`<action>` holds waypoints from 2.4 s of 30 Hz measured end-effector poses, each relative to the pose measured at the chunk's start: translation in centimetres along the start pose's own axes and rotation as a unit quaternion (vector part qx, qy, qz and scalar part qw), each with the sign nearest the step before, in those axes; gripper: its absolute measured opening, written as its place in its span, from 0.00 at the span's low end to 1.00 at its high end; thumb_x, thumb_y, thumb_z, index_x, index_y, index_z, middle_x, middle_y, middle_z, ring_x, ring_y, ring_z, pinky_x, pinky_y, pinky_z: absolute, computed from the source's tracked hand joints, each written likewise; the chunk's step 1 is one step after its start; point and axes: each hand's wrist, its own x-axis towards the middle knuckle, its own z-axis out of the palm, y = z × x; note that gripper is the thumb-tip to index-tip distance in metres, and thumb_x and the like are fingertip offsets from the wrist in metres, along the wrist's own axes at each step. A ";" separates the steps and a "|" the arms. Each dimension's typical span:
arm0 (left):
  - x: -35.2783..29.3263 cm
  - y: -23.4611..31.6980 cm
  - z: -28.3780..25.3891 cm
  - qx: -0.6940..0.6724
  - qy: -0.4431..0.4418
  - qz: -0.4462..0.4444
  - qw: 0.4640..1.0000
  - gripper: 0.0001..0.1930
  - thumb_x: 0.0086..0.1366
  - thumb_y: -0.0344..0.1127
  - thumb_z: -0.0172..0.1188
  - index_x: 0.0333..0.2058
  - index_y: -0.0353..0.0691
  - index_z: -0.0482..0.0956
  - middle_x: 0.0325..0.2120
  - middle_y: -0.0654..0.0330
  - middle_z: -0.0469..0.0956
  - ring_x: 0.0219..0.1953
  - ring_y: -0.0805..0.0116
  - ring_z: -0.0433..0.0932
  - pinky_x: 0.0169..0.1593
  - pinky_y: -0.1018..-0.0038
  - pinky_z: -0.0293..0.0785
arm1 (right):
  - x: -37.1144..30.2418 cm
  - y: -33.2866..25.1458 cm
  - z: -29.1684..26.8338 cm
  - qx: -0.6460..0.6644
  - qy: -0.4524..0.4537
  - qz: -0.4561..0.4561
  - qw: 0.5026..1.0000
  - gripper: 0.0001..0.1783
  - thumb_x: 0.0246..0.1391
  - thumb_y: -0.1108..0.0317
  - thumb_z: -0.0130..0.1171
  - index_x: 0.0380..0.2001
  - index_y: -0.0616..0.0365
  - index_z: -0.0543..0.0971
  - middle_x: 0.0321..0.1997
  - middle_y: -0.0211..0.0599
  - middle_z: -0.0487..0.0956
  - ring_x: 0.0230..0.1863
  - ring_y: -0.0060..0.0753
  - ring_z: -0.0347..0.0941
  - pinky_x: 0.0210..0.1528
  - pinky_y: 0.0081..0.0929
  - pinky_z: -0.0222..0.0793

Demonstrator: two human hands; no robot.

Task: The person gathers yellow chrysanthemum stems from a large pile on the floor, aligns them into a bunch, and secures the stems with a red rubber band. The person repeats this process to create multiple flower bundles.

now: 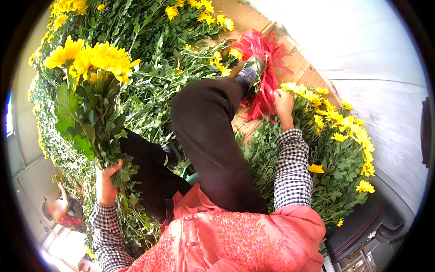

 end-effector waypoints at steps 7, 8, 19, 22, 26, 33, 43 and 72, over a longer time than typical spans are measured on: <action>0.5 -1.0 0.1 -0.035 -0.009 0.036 0.999 0.17 0.55 0.25 0.59 0.45 0.34 0.73 0.33 0.59 0.77 0.34 0.67 0.79 0.39 0.71 0.79 | -1.7 -0.2 -3.9 0.240 -0.051 0.158 0.957 0.11 0.55 0.69 0.55 0.37 0.64 0.80 0.25 0.37 0.80 0.17 0.25 0.76 0.19 0.24 0.70; 0.3 -0.9 0.5 -0.033 -0.020 0.042 0.998 0.17 0.55 0.26 0.59 0.45 0.34 0.73 0.34 0.59 0.77 0.34 0.67 0.79 0.39 0.72 0.79 | -2.1 -0.3 -3.8 0.230 -0.050 0.146 0.961 0.11 0.55 0.68 0.55 0.37 0.64 0.79 0.25 0.38 0.80 0.17 0.26 0.75 0.19 0.24 0.70; -0.3 -0.7 2.0 0.014 -0.025 0.061 0.998 0.19 0.51 0.25 0.62 0.44 0.35 0.73 0.34 0.62 0.76 0.35 0.70 0.76 0.41 0.74 0.74 | -3.7 -0.6 -0.1 0.156 -0.050 0.129 0.978 0.12 0.54 0.66 0.58 0.26 0.66 0.79 0.17 0.42 0.76 0.15 0.29 0.73 0.20 0.29 0.66; -0.6 -0.3 2.3 0.004 -0.023 0.062 0.998 0.19 0.52 0.25 0.61 0.44 0.35 0.73 0.35 0.61 0.76 0.35 0.69 0.76 0.41 0.74 0.75 | -3.3 -1.0 -1.2 0.239 -0.071 0.161 0.955 0.14 0.56 0.64 0.56 0.26 0.65 0.79 0.17 0.36 0.76 0.15 0.26 0.73 0.19 0.25 0.68; 0.0 -0.5 1.6 -0.005 -0.031 0.054 0.998 0.18 0.53 0.26 0.61 0.44 0.35 0.73 0.35 0.61 0.77 0.35 0.69 0.77 0.40 0.74 0.75 | -3.2 0.3 -1.0 0.438 -0.113 0.267 0.851 0.09 0.56 0.68 0.57 0.29 0.64 0.77 0.19 0.32 0.75 0.17 0.25 0.72 0.21 0.24 0.72; 0.2 -0.5 2.2 -0.001 -0.045 0.070 0.997 0.19 0.53 0.25 0.62 0.45 0.34 0.73 0.34 0.60 0.77 0.34 0.70 0.77 0.40 0.74 0.76 | -6.2 0.3 -1.6 0.607 -0.137 0.338 0.706 0.05 0.55 0.69 0.60 0.31 0.59 0.76 0.19 0.29 0.73 0.18 0.24 0.69 0.23 0.26 0.69; -3.0 0.8 -0.1 -0.091 -0.209 0.026 0.973 0.22 0.57 0.29 0.58 0.51 0.29 0.71 0.43 0.47 0.78 0.43 0.61 0.79 0.48 0.68 0.76 | -16.3 -24.0 -17.8 0.506 -0.224 0.000 0.833 0.08 0.57 0.75 0.53 0.38 0.62 0.79 0.33 0.27 0.80 0.26 0.12 0.71 0.24 0.13 0.66; -4.3 -8.0 7.5 0.353 -0.048 0.580 0.732 0.27 0.56 0.50 0.62 0.48 0.38 0.72 0.24 0.56 0.68 0.28 0.57 0.70 0.33 0.64 0.65 | -13.8 -36.7 -9.0 0.490 -0.438 -0.107 0.746 0.17 0.62 0.58 0.52 0.27 0.60 0.76 0.19 0.29 0.75 0.18 0.19 0.70 0.23 0.17 0.68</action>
